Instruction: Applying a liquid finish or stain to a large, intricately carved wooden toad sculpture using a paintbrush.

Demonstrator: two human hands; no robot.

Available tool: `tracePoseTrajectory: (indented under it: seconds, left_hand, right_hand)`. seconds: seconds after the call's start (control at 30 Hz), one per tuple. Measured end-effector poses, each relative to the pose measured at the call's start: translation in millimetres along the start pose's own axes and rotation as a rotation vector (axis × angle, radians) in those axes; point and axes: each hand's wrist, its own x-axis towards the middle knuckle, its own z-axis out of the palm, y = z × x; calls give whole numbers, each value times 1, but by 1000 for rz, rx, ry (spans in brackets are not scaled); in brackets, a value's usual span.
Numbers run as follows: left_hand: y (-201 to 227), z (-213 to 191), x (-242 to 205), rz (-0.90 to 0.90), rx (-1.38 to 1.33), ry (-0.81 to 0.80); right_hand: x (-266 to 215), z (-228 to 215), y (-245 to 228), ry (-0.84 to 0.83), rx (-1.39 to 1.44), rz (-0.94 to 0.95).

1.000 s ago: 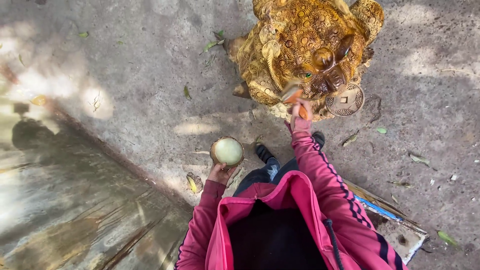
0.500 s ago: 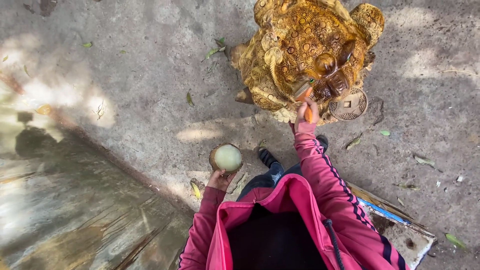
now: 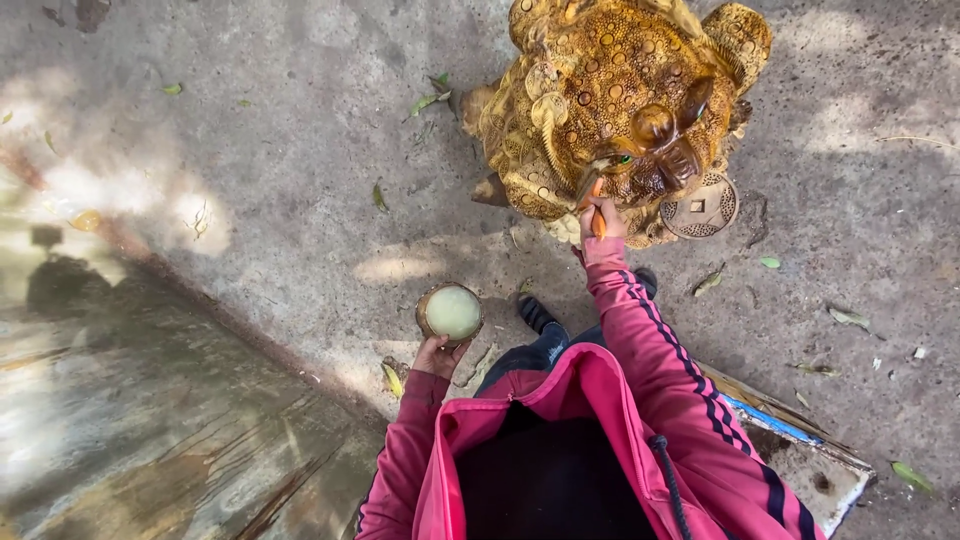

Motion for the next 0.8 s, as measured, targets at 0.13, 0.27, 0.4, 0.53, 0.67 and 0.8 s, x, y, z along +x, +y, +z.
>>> tracePoseTrajectory:
  seconds: [0.13,0.27,0.4,0.53,0.67,0.8]
  left_hand:
    - [2,9,-8,-13,11,24]
    - [-8,-11,4,-14,20,19]
    - [-1,10,-9,-16,-1,4]
    - [-2,14,-11,-28,0,23]
    - [-17,-14,11,-26,-9,-12]
    - [-13,6,-4,-20,-4,-2]
  right_hand:
    - [6,-5,16,88,-23,30]
    - [4,-8,35,-19,-107,24]
    - [20,-26,10,-161,-186,336]
    - [20,-32,21,-244,-216,92]
    - [31,-41,-26,-536,-617,-130]
    - [29,-32,-33,-761,-982,-498]
